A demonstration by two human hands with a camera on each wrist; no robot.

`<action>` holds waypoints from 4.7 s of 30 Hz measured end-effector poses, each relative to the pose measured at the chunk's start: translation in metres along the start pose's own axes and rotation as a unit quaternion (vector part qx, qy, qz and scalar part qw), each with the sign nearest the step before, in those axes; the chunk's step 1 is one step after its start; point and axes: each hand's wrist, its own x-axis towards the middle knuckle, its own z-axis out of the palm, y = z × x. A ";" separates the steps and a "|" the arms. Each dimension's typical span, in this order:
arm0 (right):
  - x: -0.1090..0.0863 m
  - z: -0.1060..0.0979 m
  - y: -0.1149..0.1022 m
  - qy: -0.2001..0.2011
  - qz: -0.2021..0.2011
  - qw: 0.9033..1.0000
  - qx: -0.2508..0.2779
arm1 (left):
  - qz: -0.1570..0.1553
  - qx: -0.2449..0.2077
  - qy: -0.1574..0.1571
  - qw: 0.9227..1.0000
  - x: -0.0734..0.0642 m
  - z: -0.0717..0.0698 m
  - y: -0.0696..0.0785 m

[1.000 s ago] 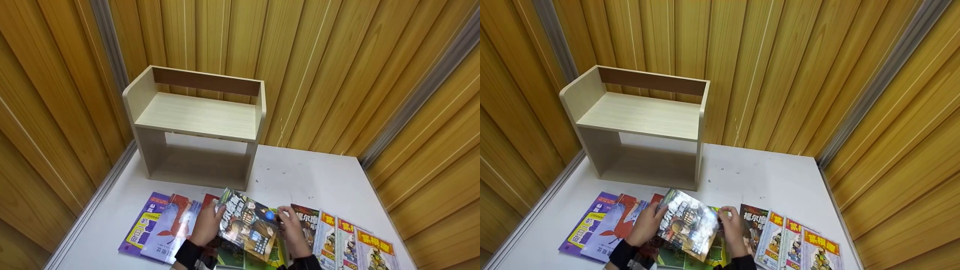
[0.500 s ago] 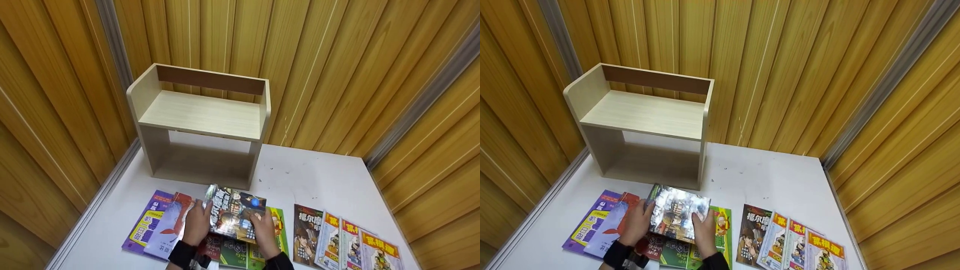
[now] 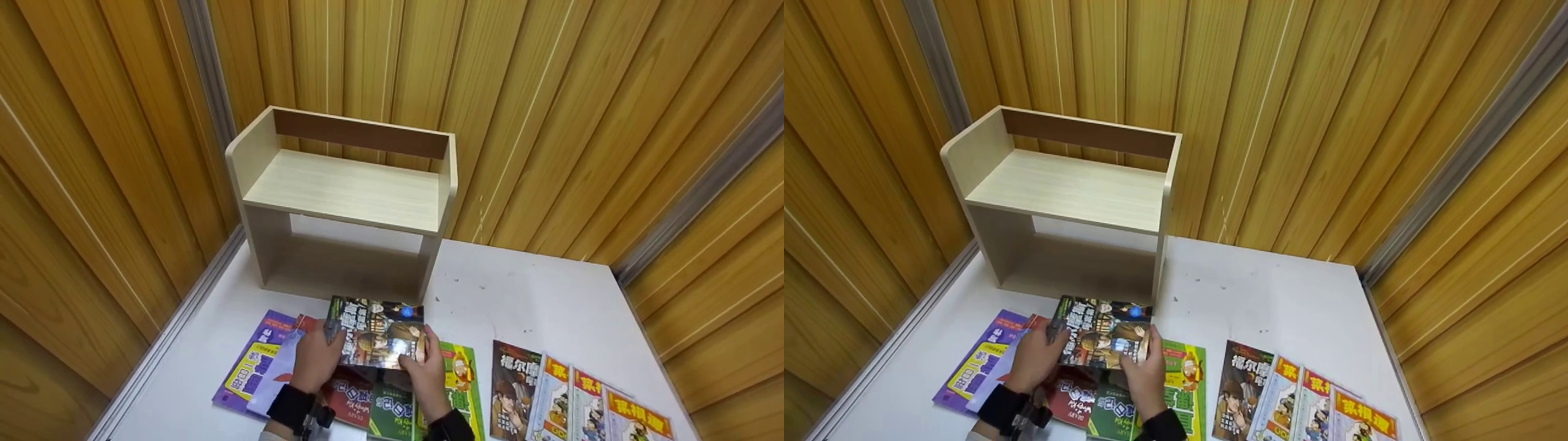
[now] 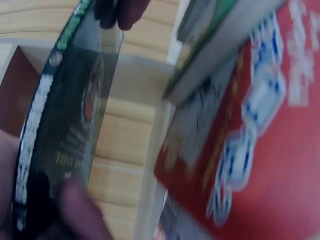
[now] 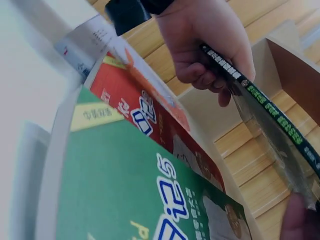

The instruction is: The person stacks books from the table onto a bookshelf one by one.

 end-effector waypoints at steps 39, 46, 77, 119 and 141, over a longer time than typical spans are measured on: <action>0.136 0.044 -0.003 -0.057 -0.132 0.922 -0.359 | -0.001 0.116 -0.158 0.981 0.178 -0.020 -0.046; 0.141 0.051 -0.004 -0.060 -0.151 0.920 -0.356 | -0.009 0.107 -0.155 0.982 0.183 -0.024 -0.045; 0.073 0.041 -0.004 -0.108 -0.199 0.875 -0.428 | 0.098 0.238 -0.116 0.959 0.096 -0.004 -0.009; -0.069 -0.196 -0.016 0.089 0.056 0.896 -0.432 | 0.162 0.163 -0.316 0.920 -0.080 0.124 0.101; -0.107 -0.405 -0.015 0.182 0.370 0.770 -0.487 | 0.292 0.109 -0.370 0.875 -0.109 0.250 0.177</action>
